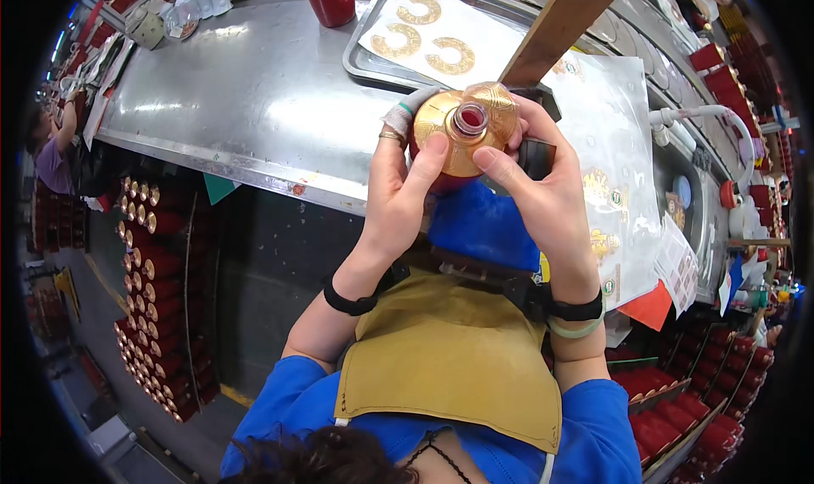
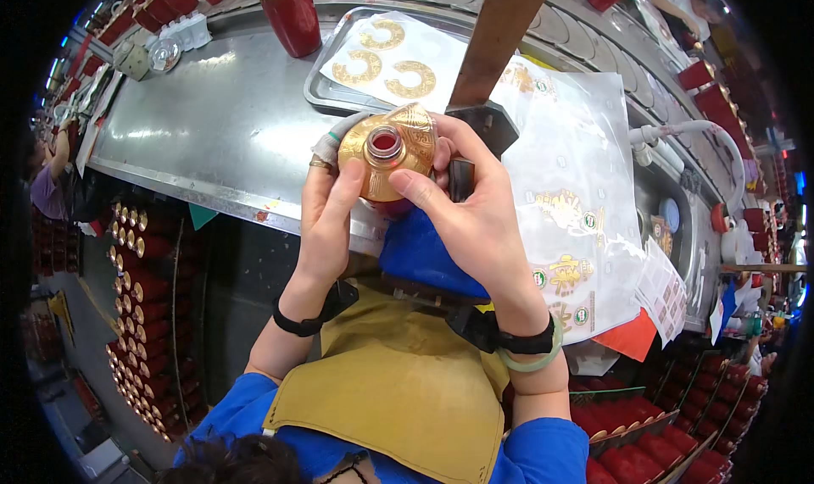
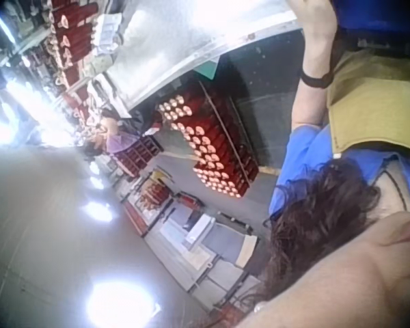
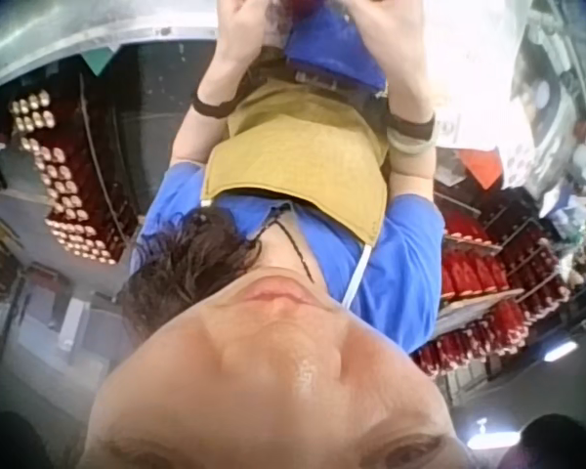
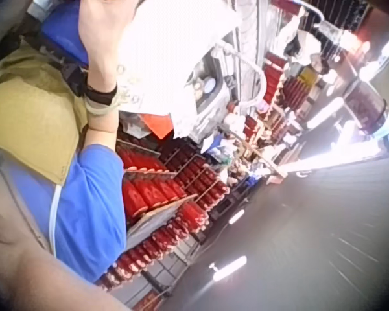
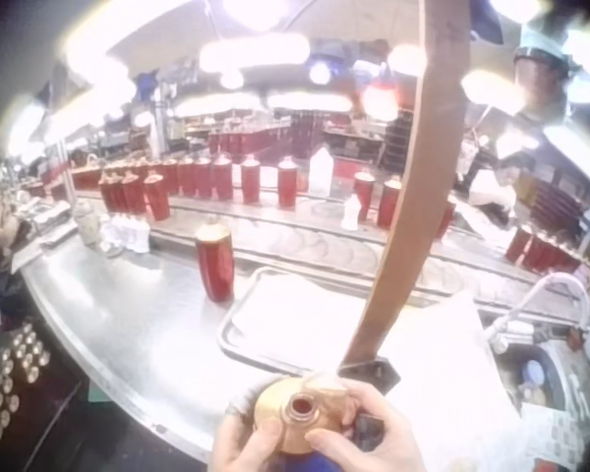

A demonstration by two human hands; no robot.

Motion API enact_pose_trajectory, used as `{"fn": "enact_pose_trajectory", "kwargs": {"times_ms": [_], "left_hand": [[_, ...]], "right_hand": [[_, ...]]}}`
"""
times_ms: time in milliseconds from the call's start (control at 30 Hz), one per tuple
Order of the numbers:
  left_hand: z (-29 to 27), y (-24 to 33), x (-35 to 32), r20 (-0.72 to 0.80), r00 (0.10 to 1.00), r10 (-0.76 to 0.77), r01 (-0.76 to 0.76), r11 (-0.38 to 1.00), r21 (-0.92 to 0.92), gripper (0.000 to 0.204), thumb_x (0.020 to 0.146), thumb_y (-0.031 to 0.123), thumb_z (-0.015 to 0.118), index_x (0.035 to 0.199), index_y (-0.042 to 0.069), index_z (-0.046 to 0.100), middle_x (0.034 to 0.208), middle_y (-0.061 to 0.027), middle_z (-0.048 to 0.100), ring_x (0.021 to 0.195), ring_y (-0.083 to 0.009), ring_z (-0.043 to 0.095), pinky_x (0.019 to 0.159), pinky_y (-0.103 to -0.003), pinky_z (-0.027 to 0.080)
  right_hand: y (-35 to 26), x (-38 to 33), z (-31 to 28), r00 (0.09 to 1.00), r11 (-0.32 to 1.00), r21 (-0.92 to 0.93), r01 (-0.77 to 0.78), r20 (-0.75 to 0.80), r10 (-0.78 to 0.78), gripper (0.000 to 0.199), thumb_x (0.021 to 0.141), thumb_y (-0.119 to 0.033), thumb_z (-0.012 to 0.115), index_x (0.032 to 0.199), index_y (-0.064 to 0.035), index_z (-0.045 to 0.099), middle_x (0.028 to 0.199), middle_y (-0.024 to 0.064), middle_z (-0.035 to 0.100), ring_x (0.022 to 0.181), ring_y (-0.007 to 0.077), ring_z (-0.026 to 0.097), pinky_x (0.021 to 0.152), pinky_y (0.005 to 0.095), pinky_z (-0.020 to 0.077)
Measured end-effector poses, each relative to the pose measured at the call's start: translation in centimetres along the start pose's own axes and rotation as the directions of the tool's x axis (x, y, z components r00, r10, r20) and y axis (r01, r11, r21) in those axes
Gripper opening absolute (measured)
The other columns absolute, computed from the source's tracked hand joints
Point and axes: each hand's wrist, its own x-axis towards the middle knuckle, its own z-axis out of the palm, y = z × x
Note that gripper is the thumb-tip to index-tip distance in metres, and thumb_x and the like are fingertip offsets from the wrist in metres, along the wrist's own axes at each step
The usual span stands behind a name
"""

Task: Applying decorative labels and top seals to red liquor bottles on a production line.

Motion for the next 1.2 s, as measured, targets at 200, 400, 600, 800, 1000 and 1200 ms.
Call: {"fn": "enact_pose_trajectory", "kwargs": {"times_ms": [200,400,600,800,1000,1200], "left_hand": [[0.3,0.5,-0.3,-0.019,0.998,-0.055,0.054,0.998,-0.044,0.048,0.109,0.017,0.054,0.151,-0.002,0.040,0.144,-0.0147,0.054,0.132,-0.0192,0.052,0.113,-0.035,0.042],[0.4,1.0,-0.6,-0.036,0.997,-0.065,0.065,0.998,0.025,0.047,0.109,0.017,0.053,0.150,-0.002,0.042,0.143,-0.0146,0.055,0.131,-0.0188,0.053,0.112,-0.035,0.043],[0.3,1.1,-0.5,-0.045,0.997,-0.068,0.071,0.996,0.059,0.047,0.110,0.019,0.053,0.150,-0.002,0.043,0.141,-0.0145,0.056,0.129,-0.0187,0.055,0.111,-0.035,0.045],[0.2,1.1,-0.6,-0.038,0.998,-0.051,0.052,0.998,0.035,0.047,0.111,0.023,0.052,0.150,-0.002,0.044,0.140,-0.0144,0.057,0.129,-0.0183,0.055,0.110,-0.034,0.046],[0.1,1.1,-0.6,-0.040,0.998,-0.056,0.058,0.996,0.073,0.046,0.111,0.023,0.051,0.149,-0.003,0.045,0.140,-0.0142,0.058,0.127,-0.0181,0.056,0.109,-0.034,0.047],[0.1,1.0,-0.5,-0.038,0.998,-0.049,0.050,0.998,0.039,0.046,0.111,0.023,0.051,0.149,-0.003,0.045,0.140,-0.0141,0.058,0.128,-0.0183,0.056,0.109,-0.034,0.047]], "right_hand": [[0.0,0.0,0.0,0.999,0.999,0.010,-0.036,-0.014,0.037,0.045,0.087,-0.010,0.083,0.127,-0.0004,0.064,0.095,-0.0040,0.051,0.085,0.0059,0.047,0.078,0.0206,0.0428],[0.1,0.1,-0.3,0.998,0.998,0.010,-0.066,0.002,0.066,0.044,0.086,-0.010,0.084,0.125,-0.0011,0.066,0.096,-0.0041,0.050,0.086,0.0061,0.048,0.078,0.0207,0.0431],[0.0,0.1,0.0,0.997,0.996,0.031,-0.080,0.008,0.080,0.046,0.085,-0.011,0.085,0.126,-0.0019,0.065,0.097,-0.0047,0.051,0.085,0.0054,0.048,0.077,0.0203,0.0434],[0.2,-0.1,0.5,0.997,0.996,0.059,-0.070,-0.016,0.071,0.049,0.083,-0.013,0.087,0.125,-0.0025,0.065,0.097,-0.0052,0.052,0.082,0.0044,0.047,0.074,0.0199,0.0433],[0.2,0.0,0.4,0.998,0.998,0.008,-0.069,-0.007,0.069,0.051,0.081,-0.014,0.089,0.125,-0.0021,0.065,0.097,-0.0051,0.052,0.082,0.0045,0.048,0.072,0.0196,0.0431],[0.4,0.1,0.5,0.997,0.996,0.054,-0.072,-0.001,0.072,0.052,0.081,-0.015,0.089,0.125,-0.0020,0.066,0.094,-0.0063,0.052,0.080,0.0036,0.048,0.071,0.0189,0.0428]]}}
